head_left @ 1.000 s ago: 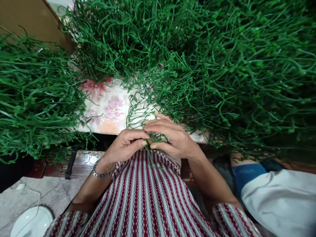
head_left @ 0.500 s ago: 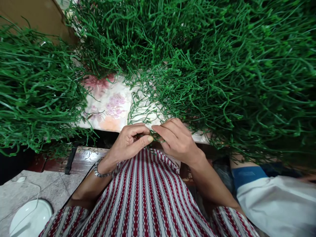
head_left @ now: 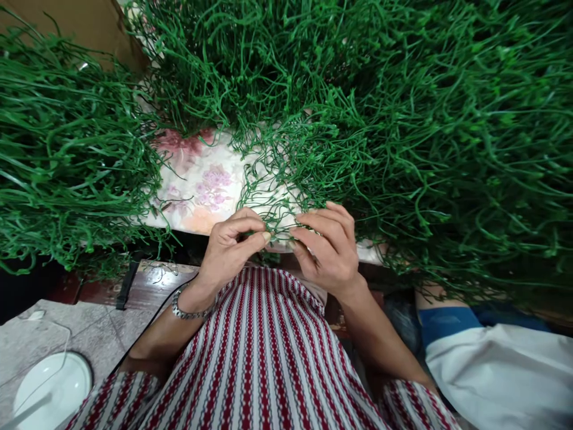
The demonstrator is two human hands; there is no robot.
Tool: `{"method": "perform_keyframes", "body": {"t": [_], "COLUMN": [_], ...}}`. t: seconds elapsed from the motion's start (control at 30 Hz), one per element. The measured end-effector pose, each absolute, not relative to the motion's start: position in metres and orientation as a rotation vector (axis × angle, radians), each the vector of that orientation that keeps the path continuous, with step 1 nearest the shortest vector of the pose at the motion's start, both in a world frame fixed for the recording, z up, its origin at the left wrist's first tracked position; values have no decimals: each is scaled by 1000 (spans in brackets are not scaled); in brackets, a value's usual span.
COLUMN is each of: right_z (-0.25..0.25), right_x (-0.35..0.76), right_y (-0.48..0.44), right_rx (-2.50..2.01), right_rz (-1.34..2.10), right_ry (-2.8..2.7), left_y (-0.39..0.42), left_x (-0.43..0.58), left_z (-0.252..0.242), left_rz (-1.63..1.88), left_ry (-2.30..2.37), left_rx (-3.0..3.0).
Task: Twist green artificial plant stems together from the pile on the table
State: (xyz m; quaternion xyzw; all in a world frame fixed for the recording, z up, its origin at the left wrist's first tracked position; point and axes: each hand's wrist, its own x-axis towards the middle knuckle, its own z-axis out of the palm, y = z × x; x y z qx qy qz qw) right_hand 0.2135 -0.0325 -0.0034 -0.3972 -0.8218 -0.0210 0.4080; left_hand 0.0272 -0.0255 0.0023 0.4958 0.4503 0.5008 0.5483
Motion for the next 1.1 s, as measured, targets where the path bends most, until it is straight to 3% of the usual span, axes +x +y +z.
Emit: {"method": "perform_keyframes", "body": {"t": [0.3,0.7,1.0,1.1], "right_z": [-13,-15,-18,-7], "right_x": [199,180,161,175], "right_y": [-44,-43,-63,-67], "right_rx": [-1146,-1186,-960,-892], "right_rz": [-431,237,362,418], "right_ry": [-1940,-2008,-2192,-2164], "left_y": [-26,-18,12,16], "left_x": [42,54,43,34], "left_z": [5,6,15,18], "left_rz": [1328,1430,1471,1341], "left_ry": [1129,1152,1144,1087], "left_rx": [896,654,560,726]}}
